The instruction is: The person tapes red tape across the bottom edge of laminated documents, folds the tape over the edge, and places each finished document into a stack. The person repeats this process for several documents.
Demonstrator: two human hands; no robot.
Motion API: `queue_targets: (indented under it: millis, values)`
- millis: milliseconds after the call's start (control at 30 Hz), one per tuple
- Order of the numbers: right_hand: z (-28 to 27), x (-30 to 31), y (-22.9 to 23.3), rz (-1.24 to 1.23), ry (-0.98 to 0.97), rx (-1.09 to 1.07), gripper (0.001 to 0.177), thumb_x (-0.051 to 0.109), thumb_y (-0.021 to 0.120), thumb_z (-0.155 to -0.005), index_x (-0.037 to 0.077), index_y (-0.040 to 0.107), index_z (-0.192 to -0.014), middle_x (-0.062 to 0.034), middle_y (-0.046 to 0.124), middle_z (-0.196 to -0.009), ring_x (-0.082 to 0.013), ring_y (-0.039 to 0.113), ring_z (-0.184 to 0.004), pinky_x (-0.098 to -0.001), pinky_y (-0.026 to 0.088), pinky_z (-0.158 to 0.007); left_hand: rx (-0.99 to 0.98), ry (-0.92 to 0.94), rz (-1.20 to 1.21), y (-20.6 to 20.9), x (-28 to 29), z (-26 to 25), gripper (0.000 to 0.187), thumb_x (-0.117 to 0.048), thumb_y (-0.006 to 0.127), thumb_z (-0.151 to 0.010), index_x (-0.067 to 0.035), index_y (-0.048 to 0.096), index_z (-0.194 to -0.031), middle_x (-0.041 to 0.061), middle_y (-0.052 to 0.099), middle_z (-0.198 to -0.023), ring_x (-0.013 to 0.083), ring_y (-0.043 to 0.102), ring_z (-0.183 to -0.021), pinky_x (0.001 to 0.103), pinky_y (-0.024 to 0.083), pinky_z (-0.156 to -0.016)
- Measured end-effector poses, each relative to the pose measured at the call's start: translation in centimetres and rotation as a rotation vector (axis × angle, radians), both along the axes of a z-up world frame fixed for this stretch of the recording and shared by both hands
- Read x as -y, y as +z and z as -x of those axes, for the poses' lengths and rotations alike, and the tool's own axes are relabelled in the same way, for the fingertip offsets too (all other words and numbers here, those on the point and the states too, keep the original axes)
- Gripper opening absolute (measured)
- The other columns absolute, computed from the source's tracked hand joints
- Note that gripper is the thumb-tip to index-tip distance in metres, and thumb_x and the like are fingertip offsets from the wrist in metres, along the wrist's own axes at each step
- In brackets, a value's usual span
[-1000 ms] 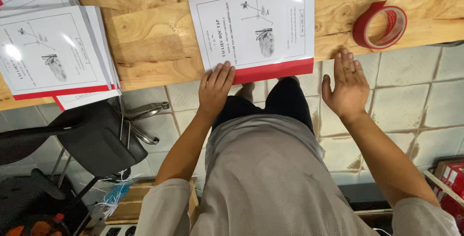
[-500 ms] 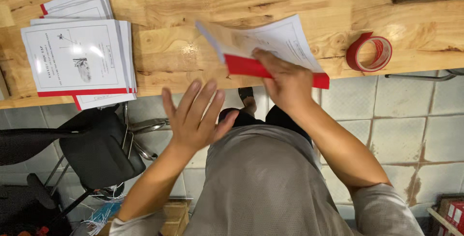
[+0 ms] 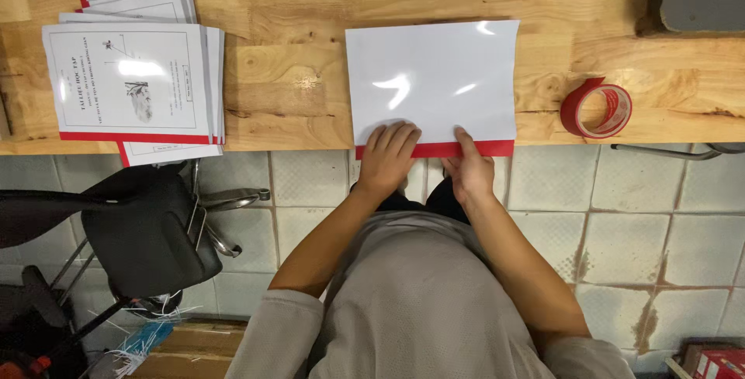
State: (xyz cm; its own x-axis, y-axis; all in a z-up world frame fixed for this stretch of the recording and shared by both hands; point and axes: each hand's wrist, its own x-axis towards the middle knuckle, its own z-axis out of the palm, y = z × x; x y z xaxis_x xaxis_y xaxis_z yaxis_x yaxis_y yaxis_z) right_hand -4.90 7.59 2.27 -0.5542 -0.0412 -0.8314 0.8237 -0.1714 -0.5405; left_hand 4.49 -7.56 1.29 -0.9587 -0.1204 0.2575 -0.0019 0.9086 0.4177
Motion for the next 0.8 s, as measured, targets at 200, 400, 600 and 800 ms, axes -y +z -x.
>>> queue_targets:
  millis: [200, 400, 600, 800]
  values:
    - [-0.4, -3.4, -1.5, -0.029, 0.156, -0.022, 0.058, 0.044, 0.067, -0.098, -0.008, 0.058, -0.123, -0.0211, 0.069, -0.119, -0.0298, 0.074, -0.106, -0.0389, 0.06, -0.092, 0.007, 0.014, -0.241, -1.1, 1.0, 0.4, 0.021, -0.016, 0.076, -0.085, -0.007, 0.077, -0.104, 0.005, 0.074, -0.117, 0.0227, 0.069, -0.112, 0.037, 0.054, -0.095]
    - [-0.9, -2.7, 0.7, -0.843, 0.955, -1.388, 0.04, 0.04, 0.084, -0.081, 0.008, 0.073, -0.101, -0.014, 0.063, -0.111, -0.0308, 0.058, -0.108, -0.0459, 0.046, -0.094, 0.277, 0.064, -0.533, 1.3, 3.2, 2.6, 0.013, -0.024, 0.077, -0.084, -0.012, 0.081, -0.086, 0.0, 0.078, -0.101, 0.0243, 0.07, -0.096, 0.036, 0.054, -0.082]
    - [1.0, 1.5, 0.6, -0.859, 1.094, -1.459, 0.045, 0.048, 0.086, -0.077, 0.013, 0.078, -0.104, -0.0013, 0.066, -0.113, -0.0254, 0.055, -0.117, -0.0567, 0.025, -0.111, 0.304, -0.01, -0.543, 1.5, 4.4, 3.7, 0.015, -0.024, 0.074, -0.088, -0.01, 0.081, -0.087, 0.002, 0.078, -0.096, 0.0265, 0.069, -0.095, 0.038, 0.054, -0.086]
    - [2.8, -2.2, 0.0, -0.998, 1.145, -1.533, 0.053, 0.057, 0.083, -0.079, 0.013, 0.079, -0.108, -0.0023, 0.069, -0.112, -0.0258, 0.056, -0.122, -0.056, 0.025, -0.114, 0.319, 0.025, -0.539, 0.9, 4.4, 3.8, 0.015, -0.024, 0.076, -0.086, -0.01, 0.08, -0.084, 0.003, 0.078, -0.093, 0.0265, 0.068, -0.096, 0.038, 0.053, -0.085]
